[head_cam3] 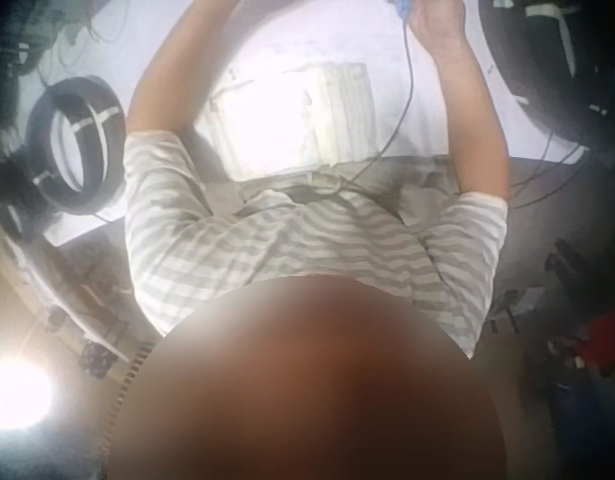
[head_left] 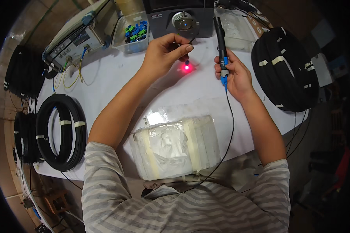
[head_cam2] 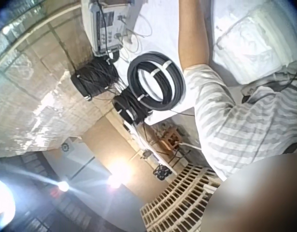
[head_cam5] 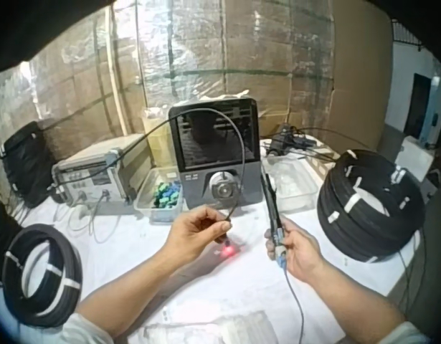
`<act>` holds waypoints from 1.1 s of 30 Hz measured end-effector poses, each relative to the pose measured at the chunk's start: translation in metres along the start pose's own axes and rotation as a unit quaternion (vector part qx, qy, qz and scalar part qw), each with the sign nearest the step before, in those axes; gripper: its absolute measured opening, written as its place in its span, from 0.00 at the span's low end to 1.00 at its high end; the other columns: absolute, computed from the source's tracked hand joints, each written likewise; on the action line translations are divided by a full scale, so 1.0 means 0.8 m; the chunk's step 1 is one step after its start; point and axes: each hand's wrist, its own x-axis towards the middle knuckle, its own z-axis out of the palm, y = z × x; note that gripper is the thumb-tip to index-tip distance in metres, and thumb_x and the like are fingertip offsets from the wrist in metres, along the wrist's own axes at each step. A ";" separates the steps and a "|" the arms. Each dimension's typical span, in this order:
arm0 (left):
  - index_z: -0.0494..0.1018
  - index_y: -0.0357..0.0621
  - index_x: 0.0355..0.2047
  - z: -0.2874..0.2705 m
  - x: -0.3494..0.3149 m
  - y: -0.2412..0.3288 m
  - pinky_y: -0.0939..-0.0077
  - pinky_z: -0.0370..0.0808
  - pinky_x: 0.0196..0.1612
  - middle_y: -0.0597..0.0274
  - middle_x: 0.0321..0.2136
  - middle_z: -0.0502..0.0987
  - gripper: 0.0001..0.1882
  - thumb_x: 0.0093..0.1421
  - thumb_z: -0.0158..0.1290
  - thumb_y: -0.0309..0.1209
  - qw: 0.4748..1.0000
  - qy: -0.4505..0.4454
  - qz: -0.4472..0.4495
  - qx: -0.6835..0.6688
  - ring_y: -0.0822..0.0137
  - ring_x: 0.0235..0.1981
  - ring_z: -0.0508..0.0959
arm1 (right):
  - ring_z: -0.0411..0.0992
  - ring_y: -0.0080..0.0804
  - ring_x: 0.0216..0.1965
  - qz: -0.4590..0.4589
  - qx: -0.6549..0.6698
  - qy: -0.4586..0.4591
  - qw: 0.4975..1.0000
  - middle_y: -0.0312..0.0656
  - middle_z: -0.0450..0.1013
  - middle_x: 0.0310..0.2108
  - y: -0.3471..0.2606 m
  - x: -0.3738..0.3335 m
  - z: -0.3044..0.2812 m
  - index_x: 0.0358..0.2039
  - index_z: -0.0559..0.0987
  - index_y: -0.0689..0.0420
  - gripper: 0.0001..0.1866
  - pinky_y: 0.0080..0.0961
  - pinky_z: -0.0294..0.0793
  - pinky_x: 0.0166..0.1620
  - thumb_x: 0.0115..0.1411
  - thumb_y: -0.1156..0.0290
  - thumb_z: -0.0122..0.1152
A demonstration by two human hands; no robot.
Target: Inspecting and cleaning fiber optic cable connectors using a digital microscope probe and a one-click cleaning pen at a factory workbench.
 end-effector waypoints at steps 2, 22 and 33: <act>0.78 0.36 0.40 0.003 -0.003 0.002 0.77 0.80 0.35 0.62 0.29 0.81 0.09 0.65 0.63 0.30 1.000 0.007 0.006 0.010 0.73 0.29 0.81 | 0.73 0.30 0.40 -0.004 0.001 -0.008 1.000 0.46 0.73 0.46 0.001 0.002 -0.001 0.71 0.61 0.60 0.34 0.28 0.75 0.44 0.62 0.78 0.40; 0.77 0.34 0.41 -0.001 0.003 0.002 0.77 0.83 0.37 0.61 0.29 0.82 0.11 0.66 0.62 0.31 0.999 0.038 0.031 0.004 0.73 0.32 0.83 | 0.74 0.27 0.38 -0.005 0.042 -0.020 0.999 0.42 0.75 0.43 0.007 0.008 -0.011 0.68 0.64 0.58 0.26 0.27 0.77 0.42 0.71 0.70 0.43; 0.77 0.35 0.42 -0.004 0.005 0.003 0.78 0.82 0.38 0.63 0.29 0.82 0.11 0.67 0.61 0.32 0.998 0.039 0.035 0.028 0.74 0.32 0.83 | 0.71 0.27 0.37 -0.004 0.022 -0.006 1.000 0.41 0.73 0.42 0.004 0.005 -0.004 0.65 0.67 0.56 0.23 0.26 0.74 0.41 0.72 0.68 0.42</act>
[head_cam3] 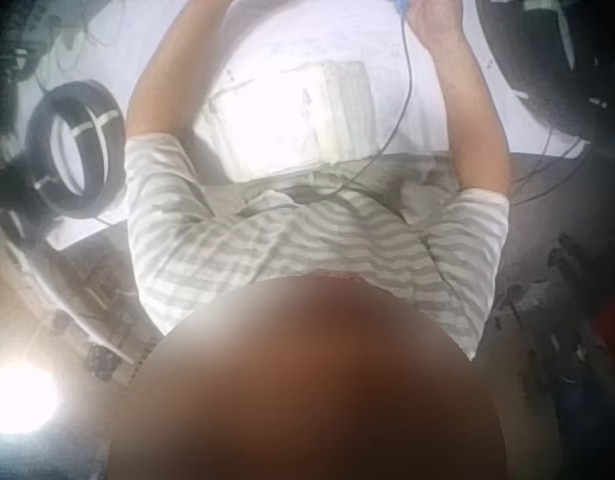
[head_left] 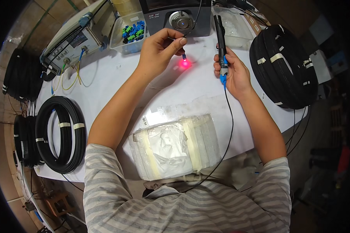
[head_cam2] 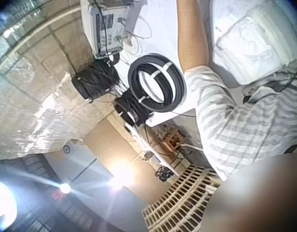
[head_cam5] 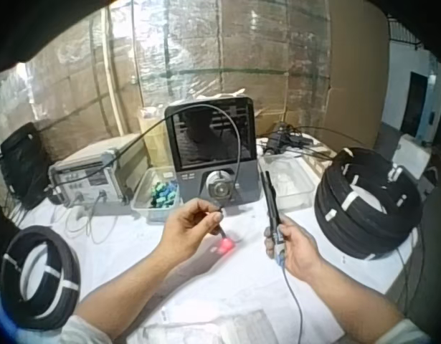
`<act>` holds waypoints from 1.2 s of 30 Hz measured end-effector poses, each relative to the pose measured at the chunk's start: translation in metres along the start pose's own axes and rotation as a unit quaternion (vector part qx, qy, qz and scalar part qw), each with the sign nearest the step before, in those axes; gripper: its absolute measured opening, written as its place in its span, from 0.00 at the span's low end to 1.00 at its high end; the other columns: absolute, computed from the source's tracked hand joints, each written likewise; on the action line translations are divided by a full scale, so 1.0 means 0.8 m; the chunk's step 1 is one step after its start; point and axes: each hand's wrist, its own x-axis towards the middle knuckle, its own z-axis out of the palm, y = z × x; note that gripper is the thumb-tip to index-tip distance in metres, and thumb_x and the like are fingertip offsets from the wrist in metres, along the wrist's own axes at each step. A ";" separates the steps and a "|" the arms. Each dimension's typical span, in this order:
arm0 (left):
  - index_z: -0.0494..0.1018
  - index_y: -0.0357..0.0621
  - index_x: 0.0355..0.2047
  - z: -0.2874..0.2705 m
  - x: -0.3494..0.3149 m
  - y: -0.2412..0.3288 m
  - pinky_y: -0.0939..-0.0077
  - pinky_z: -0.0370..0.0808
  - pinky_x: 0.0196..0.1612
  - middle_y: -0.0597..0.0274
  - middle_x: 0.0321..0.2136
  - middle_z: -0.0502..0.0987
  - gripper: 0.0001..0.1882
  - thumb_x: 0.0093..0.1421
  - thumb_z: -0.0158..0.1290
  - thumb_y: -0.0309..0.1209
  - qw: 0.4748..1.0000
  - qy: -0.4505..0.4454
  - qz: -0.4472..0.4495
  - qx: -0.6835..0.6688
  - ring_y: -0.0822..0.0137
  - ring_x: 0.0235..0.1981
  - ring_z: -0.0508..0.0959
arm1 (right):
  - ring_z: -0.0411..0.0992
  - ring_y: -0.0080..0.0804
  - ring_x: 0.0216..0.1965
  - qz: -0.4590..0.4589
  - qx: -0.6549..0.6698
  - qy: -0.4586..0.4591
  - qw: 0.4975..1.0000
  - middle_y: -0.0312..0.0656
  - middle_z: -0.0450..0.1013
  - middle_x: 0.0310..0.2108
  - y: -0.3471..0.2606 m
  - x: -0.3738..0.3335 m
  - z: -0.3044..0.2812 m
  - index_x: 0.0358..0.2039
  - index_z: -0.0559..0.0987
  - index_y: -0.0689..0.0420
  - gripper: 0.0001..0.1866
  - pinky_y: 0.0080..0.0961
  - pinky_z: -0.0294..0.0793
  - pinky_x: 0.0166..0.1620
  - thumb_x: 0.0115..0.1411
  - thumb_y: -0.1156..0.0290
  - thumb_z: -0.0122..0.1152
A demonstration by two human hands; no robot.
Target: Inspecting and cleaning fiber optic cable connectors using a digital microscope probe and a one-click cleaning pen at a factory workbench.
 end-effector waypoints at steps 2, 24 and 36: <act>0.77 0.35 0.42 0.000 -0.001 0.000 0.78 0.82 0.38 0.64 0.30 0.81 0.12 0.67 0.61 0.33 1.000 -0.010 0.011 -0.006 0.75 0.32 0.82 | 0.71 0.27 0.37 -0.001 0.003 -0.007 1.000 0.41 0.73 0.42 0.000 0.001 -0.001 0.65 0.67 0.56 0.23 0.26 0.74 0.41 0.72 0.68 0.42; 0.74 0.36 0.50 0.000 0.000 -0.008 0.74 0.83 0.43 0.56 0.38 0.84 0.13 0.72 0.54 0.33 0.998 -0.054 -0.009 -0.045 0.69 0.36 0.84 | 0.71 0.27 0.36 0.007 0.013 -0.017 1.000 0.41 0.72 0.41 0.001 0.001 0.000 0.64 0.68 0.56 0.24 0.27 0.73 0.41 0.69 0.68 0.43; 0.75 0.36 0.50 0.000 -0.001 -0.002 0.74 0.82 0.44 0.57 0.39 0.83 0.14 0.72 0.54 0.34 0.998 -0.058 -0.005 -0.028 0.70 0.37 0.83 | 0.70 0.29 0.36 0.005 0.007 -0.008 1.000 0.41 0.72 0.41 -0.002 -0.002 0.002 0.64 0.68 0.56 0.24 0.28 0.72 0.40 0.68 0.69 0.42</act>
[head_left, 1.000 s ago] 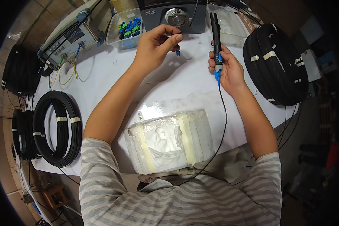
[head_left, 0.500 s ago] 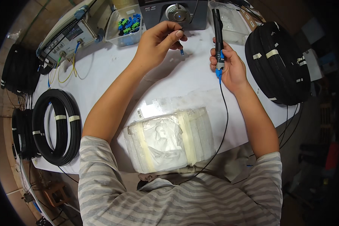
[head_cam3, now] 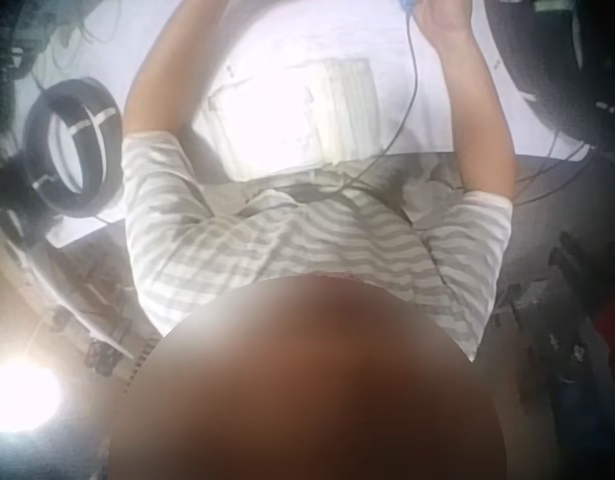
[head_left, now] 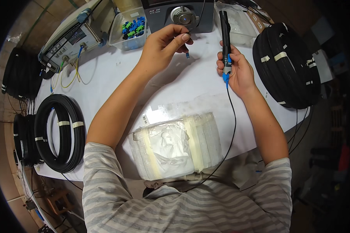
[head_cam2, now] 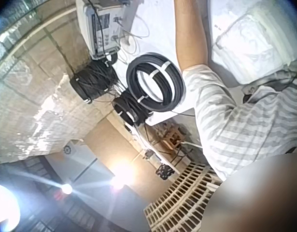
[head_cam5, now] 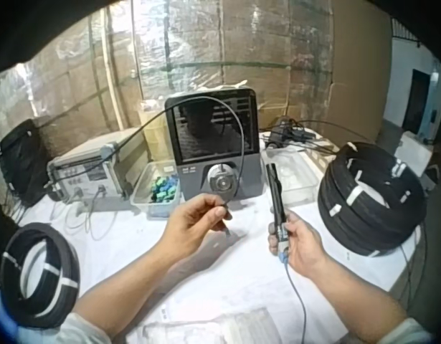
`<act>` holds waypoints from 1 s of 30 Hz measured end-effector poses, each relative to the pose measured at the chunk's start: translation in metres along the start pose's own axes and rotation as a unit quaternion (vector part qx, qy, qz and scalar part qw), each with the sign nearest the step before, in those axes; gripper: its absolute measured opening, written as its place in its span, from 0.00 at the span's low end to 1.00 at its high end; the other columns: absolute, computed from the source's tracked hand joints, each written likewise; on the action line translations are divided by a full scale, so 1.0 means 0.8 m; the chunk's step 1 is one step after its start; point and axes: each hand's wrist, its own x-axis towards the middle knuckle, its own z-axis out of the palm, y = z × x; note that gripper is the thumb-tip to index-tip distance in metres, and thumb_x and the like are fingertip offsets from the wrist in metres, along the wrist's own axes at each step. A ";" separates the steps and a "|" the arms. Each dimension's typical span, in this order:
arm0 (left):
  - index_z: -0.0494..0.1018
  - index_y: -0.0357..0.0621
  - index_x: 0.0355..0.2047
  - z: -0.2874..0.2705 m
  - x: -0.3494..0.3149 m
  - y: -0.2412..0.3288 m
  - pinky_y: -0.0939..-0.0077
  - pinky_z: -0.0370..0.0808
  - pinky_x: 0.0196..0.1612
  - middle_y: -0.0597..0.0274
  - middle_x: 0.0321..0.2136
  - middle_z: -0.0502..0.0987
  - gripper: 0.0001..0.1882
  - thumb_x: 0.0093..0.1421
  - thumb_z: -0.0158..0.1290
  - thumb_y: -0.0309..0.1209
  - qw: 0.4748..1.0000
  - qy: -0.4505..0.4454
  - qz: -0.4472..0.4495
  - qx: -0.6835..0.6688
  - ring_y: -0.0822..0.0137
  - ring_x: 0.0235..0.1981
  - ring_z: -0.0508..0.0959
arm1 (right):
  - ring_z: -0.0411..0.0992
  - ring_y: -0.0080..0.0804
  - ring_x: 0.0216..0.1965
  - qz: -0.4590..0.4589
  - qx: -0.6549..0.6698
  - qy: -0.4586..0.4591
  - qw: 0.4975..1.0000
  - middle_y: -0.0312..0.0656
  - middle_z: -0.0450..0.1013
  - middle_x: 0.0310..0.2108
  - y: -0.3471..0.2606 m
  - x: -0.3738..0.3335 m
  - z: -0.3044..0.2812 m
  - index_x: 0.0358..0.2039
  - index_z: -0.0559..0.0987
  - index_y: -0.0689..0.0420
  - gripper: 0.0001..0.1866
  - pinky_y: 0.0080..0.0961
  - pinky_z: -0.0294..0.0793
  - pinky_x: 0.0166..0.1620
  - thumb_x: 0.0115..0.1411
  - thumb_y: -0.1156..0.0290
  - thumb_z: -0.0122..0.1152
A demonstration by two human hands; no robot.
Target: Inspecting and cleaning fiber optic cable connectors using a digital microscope probe and a one-click cleaning pen at a factory workbench.
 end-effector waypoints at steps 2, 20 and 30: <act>0.75 0.36 0.49 0.000 0.001 0.002 0.74 0.83 0.44 0.58 0.39 0.83 0.14 0.72 0.54 0.34 1.000 0.005 0.006 0.003 0.70 0.37 0.83 | 0.70 0.29 0.35 -0.002 0.001 -0.008 1.000 0.41 0.72 0.40 -0.001 0.002 0.001 0.64 0.68 0.56 0.24 0.28 0.72 0.40 0.68 0.69 0.42; 0.75 0.37 0.48 -0.001 0.001 0.004 0.74 0.83 0.45 0.61 0.38 0.82 0.13 0.72 0.55 0.34 1.000 -0.012 -0.011 0.012 0.71 0.41 0.83 | 0.72 0.28 0.36 -0.001 0.010 -0.016 1.000 0.42 0.73 0.40 0.000 0.000 -0.003 0.63 0.68 0.57 0.24 0.28 0.75 0.40 0.67 0.72 0.42; 0.75 0.37 0.48 -0.002 0.002 0.000 0.73 0.83 0.45 0.61 0.38 0.81 0.13 0.72 0.54 0.35 1.000 -0.009 0.003 0.002 0.71 0.40 0.83 | 0.71 0.29 0.40 -0.017 -0.027 -0.004 0.999 0.44 0.72 0.46 -0.001 -0.002 -0.002 0.68 0.65 0.57 0.32 0.29 0.75 0.45 0.61 0.75 0.41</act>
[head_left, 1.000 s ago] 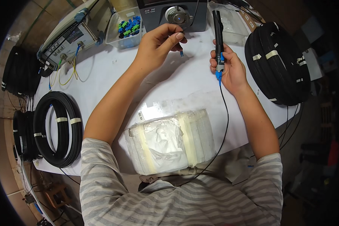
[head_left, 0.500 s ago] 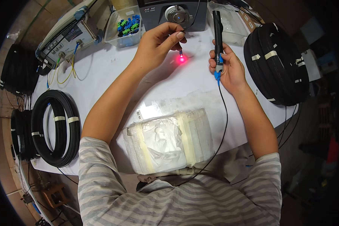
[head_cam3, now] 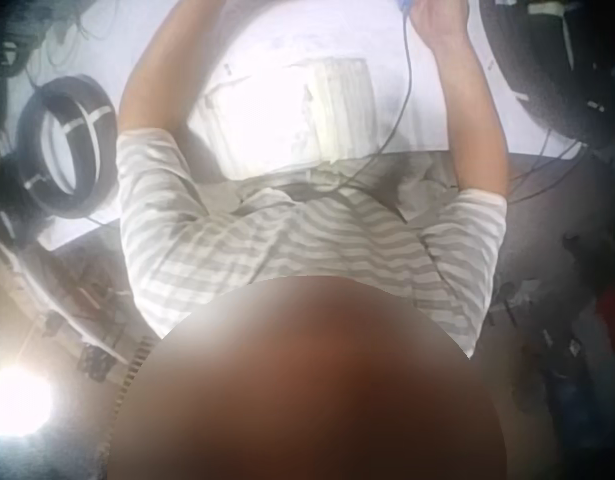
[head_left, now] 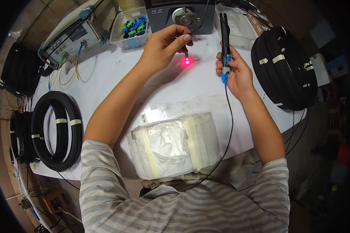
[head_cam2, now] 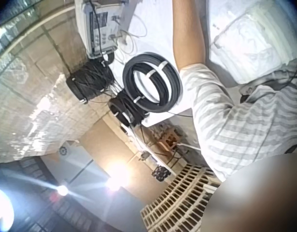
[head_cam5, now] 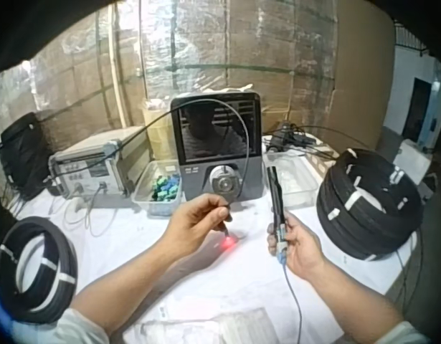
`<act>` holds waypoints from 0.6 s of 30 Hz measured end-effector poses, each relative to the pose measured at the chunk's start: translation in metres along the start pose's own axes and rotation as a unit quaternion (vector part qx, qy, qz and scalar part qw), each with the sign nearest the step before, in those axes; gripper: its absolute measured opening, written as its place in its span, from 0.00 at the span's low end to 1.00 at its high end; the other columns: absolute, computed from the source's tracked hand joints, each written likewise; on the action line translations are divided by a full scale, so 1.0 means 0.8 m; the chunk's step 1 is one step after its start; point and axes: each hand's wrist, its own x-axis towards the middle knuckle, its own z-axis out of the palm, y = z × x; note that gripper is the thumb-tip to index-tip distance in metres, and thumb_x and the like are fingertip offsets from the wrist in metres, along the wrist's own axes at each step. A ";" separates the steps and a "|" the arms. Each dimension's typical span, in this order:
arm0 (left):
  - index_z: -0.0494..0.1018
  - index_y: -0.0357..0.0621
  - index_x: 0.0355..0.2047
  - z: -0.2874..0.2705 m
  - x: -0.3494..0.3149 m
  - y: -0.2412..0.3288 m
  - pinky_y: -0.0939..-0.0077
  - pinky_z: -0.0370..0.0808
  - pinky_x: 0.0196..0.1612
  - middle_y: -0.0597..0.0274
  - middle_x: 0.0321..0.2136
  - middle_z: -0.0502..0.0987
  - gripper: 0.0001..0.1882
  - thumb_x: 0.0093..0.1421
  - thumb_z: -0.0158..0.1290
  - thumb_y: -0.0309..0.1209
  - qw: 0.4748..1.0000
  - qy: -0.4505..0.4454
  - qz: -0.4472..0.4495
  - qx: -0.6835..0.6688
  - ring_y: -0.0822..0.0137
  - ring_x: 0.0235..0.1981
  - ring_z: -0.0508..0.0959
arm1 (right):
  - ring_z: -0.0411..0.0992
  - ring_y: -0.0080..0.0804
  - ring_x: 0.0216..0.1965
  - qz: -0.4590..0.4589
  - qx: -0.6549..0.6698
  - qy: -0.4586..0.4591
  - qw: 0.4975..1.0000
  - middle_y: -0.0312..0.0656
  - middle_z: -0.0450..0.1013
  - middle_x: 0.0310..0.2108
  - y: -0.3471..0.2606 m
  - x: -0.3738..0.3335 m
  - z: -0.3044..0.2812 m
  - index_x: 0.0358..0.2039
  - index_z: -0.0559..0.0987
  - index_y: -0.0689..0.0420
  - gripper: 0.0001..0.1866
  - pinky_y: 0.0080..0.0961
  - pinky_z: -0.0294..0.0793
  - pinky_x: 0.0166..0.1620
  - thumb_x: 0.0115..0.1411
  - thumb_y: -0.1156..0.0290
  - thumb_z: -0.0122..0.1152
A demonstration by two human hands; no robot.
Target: Inspecting and cleaning fiber optic cable connectors using a digital microscope probe and a one-click cleaning pen at a factory workbench.
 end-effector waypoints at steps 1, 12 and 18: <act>0.75 0.37 0.48 -0.001 0.000 0.001 0.74 0.83 0.45 0.62 0.38 0.81 0.13 0.72 0.54 0.35 1.000 -0.004 -0.005 0.009 0.71 0.40 0.83 | 0.72 0.30 0.40 -0.001 0.002 -0.004 1.000 0.44 0.72 0.46 0.001 0.000 0.000 0.68 0.65 0.57 0.33 0.29 0.75 0.45 0.60 0.76 0.41; 0.76 0.37 0.47 0.001 -0.001 0.007 0.76 0.80 0.42 0.64 0.35 0.81 0.12 0.71 0.56 0.34 1.000 0.009 -0.017 -0.006 0.74 0.35 0.80 | 0.73 0.31 0.40 -0.005 0.007 -0.001 1.000 0.47 0.73 0.47 0.001 -0.001 0.000 0.68 0.63 0.61 0.35 0.31 0.76 0.46 0.57 0.80 0.40; 0.75 0.37 0.47 0.000 -0.001 0.004 0.75 0.82 0.44 0.61 0.37 0.81 0.13 0.72 0.54 0.35 1.000 -0.001 -0.011 0.018 0.71 0.38 0.83 | 0.72 0.31 0.40 -0.002 0.001 -0.006 1.000 0.47 0.73 0.47 0.002 0.000 0.001 0.69 0.63 0.61 0.35 0.31 0.76 0.47 0.57 0.80 0.40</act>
